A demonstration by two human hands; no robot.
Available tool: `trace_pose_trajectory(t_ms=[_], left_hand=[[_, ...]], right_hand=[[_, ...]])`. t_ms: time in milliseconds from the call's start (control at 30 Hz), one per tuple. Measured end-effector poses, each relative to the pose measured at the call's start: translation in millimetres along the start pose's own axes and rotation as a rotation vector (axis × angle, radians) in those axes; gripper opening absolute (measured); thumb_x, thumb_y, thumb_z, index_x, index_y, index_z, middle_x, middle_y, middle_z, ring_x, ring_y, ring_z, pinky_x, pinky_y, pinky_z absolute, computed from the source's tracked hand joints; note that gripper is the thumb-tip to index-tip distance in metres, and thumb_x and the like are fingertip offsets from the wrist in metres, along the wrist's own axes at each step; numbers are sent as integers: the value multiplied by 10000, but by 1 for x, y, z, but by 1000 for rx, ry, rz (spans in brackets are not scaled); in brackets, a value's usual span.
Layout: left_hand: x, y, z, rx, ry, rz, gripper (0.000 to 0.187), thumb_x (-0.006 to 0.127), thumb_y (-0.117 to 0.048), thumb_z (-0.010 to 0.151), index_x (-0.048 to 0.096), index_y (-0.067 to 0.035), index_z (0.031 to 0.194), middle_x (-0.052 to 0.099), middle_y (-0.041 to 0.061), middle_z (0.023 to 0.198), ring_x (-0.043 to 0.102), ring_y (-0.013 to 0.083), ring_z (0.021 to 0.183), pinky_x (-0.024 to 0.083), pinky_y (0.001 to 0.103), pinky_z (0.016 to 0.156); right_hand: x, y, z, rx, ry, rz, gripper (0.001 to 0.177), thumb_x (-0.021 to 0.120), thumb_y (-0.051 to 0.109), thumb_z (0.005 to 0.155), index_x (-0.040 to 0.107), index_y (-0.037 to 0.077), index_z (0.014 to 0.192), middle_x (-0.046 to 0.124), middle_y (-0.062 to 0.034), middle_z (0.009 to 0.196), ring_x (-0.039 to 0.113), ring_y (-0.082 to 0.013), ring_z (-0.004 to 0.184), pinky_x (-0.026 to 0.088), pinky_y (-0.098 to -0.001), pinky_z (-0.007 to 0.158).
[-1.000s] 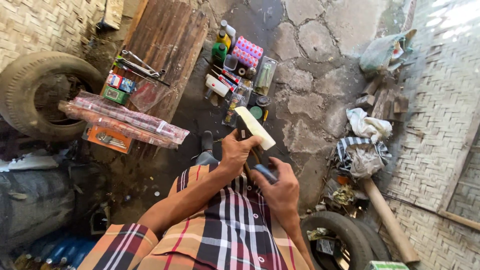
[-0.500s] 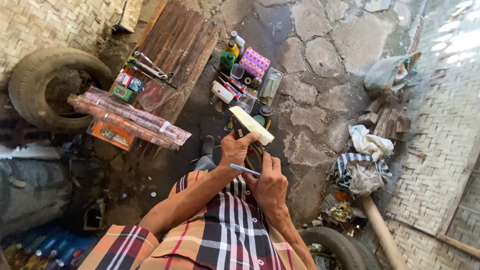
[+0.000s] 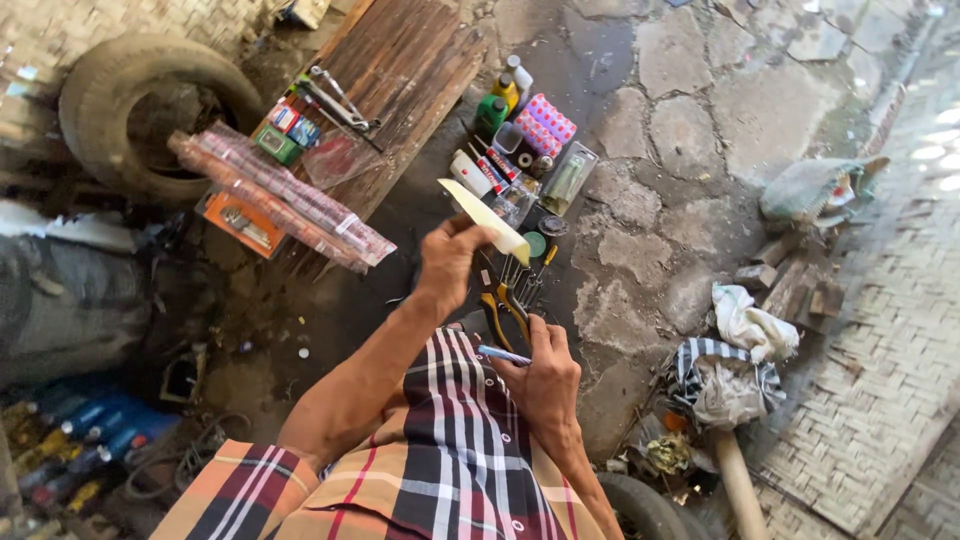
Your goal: The person is inspecting a wrench and writing information on a small piece of paper.
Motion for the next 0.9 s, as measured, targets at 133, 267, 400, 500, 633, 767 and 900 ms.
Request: trace_pose_trajectory(t_ms=[133,267,400,500,633,767,900], left_hand=[[-37,-12,14,14,-90,-75,354,795,-43,787,670,-9,1116,739,81,944,672,174,759,579,310,743],[-69,-49,4,91,-186,-169,281,753,-47,816,668,-53,1084,733,69,949,702,175,815,601,356,784],[-121,-62,3,144,-229,-256,228,721,-40,857,652,-63,1074,695,46,926,683,181,819,592,377,769],[-150,-72,-4,125,-315,-287,255,707,-40,846,648,-71,1092,699,40,921,692,176,819,596,367,774],[-197,-74,-6,170,-300,-338,253,687,-45,860,658,-43,1111,718,62,944,707,185,836,598,350,797],[-241,-84,-7,139,-385,-318,259,695,-37,872,651,-36,1127,702,66,948,695,187,823,587,344,778],[-279,-97,-3,110,-476,-307,298,692,-17,836,635,-40,1128,715,66,959,703,193,816,582,341,759]], right_hand=[[6,-1,3,-18,12,-8,659,892,292,710,639,-45,1217,665,-201,1023,733,-355,759,609,-418,624],[10,6,11,-27,0,-23,607,861,259,713,657,-34,1205,670,-188,1015,722,-349,780,592,-433,658],[20,15,24,-5,-4,-15,577,852,270,735,672,-23,1198,676,-173,1019,719,-337,831,580,-431,705],[34,19,36,6,4,-19,597,866,301,737,675,-17,1206,679,-166,1031,715,-330,866,573,-425,740],[55,35,56,-6,0,-16,618,875,318,730,678,-13,1213,686,-157,1044,713,-320,890,570,-415,764],[80,57,78,17,2,-60,629,884,334,719,690,-4,1213,695,-147,1043,713,-313,896,563,-411,772],[106,82,100,25,6,-102,656,891,356,713,691,-4,1224,702,-140,1053,711,-307,908,559,-414,787]])
Point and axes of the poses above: each hand's wrist, its own z-axis towards the middle knuckle, its own x-axis out of the palm, y = z × x, the point moved 3 cm from there along z, towards the middle knuckle
